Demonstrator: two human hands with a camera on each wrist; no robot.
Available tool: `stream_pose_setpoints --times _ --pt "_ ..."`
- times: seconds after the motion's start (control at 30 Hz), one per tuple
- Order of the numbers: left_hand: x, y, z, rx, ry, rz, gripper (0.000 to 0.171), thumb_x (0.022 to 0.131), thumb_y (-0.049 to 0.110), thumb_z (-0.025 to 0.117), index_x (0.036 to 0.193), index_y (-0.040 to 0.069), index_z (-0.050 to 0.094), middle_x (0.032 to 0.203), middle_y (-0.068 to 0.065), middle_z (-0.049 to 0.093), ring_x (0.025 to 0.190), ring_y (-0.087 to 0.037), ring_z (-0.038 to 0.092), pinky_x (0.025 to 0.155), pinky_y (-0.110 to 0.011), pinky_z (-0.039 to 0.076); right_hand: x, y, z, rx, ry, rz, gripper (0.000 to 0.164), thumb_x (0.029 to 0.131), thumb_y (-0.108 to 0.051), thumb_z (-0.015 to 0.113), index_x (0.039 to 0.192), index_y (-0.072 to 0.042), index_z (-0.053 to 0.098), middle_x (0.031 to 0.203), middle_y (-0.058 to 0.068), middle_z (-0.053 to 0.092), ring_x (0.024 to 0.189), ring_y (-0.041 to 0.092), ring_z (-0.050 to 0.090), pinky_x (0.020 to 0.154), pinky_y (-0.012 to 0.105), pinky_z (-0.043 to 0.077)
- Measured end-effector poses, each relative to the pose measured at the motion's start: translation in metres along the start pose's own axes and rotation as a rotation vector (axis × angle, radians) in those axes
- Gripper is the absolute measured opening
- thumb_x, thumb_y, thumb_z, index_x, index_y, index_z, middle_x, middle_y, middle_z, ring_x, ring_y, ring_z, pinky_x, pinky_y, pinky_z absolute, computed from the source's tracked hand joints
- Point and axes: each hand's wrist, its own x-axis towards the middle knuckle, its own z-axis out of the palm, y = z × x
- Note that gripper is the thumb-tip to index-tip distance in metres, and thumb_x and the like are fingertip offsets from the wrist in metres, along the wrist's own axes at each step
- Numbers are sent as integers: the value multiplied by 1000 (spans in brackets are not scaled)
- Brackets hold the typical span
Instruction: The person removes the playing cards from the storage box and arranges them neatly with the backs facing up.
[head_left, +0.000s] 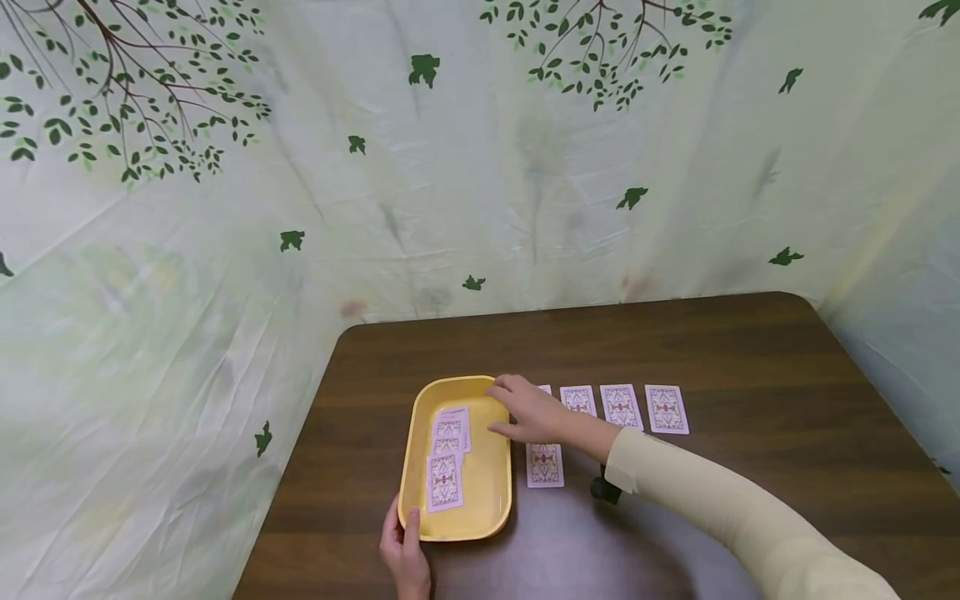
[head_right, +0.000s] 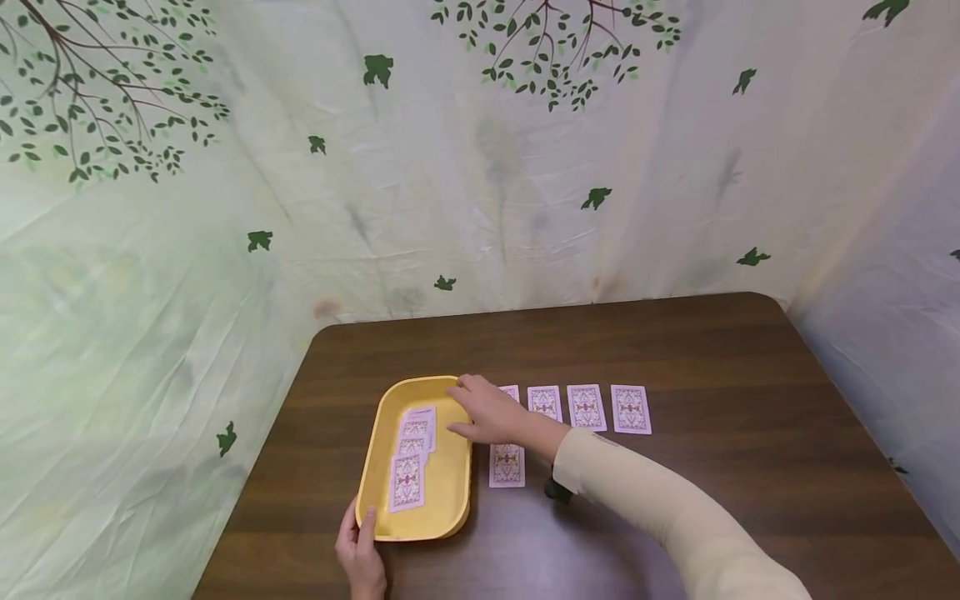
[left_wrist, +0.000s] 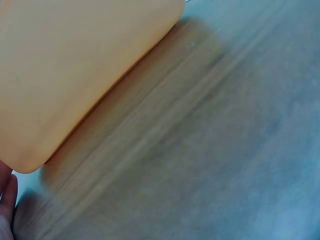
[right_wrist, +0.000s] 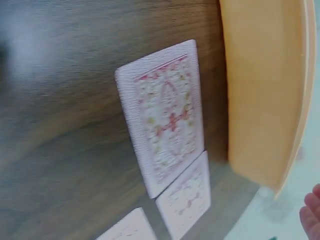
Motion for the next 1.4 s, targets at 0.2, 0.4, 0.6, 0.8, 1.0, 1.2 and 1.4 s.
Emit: stream_pose_setpoints --times 0.2,0.4,0.6,0.8,1.0,1.2,1.4 --pt "-1 0 -1 -7 6 -9 32 87 -9 53 116 -22 47 106 -1 60 94 -6 57 77 -14 44 20 -15 10 37 -56 -13 50 85 -32 65 123 -1 52 114 13 52 104 23 48 89 34 41" --pt "0 0 -2 -36 -24 26 32 87 -10 51 116 -23 46 107 -4 60 95 -7 56 78 -15 44 35 -29 28 40 -95 -17 51 83 -35 66 121 -3 53 107 10 53 95 19 50 82 30 42" --pt "2 -1 -3 -30 -38 45 32 88 -9 50 116 -23 46 107 -9 60 95 -8 56 78 -15 44 44 -45 50 52 -167 70 54 80 -41 68 120 -7 56 105 8 53 93 17 50 80 28 43" --pt "1 1 -3 -7 -37 38 31 88 -8 51 116 -22 47 107 -17 59 94 -10 57 77 -15 44 48 -57 72 16 -252 135 61 76 -47 70 120 -8 56 102 6 52 89 14 49 76 25 44" --pt "0 -1 -5 -9 -33 49 31 87 -9 51 115 -23 47 106 -4 60 94 -7 57 78 -14 44 48 -68 89 -18 -290 188 76 65 -60 73 118 -8 56 102 6 51 87 15 46 75 26 44" --pt "0 -1 -3 -23 -45 60 31 88 -9 50 115 -23 47 106 -4 60 93 -7 57 79 -15 43 46 -70 102 -118 -296 196 79 56 -62 77 113 -11 57 96 5 48 87 18 45 72 28 43" --pt "0 2 -3 -2 -33 65 31 87 -10 51 115 -22 48 107 -8 60 94 -8 57 78 -14 44 45 -72 102 -168 -322 180 72 57 -62 76 107 -13 58 98 6 47 89 19 45 72 29 42"
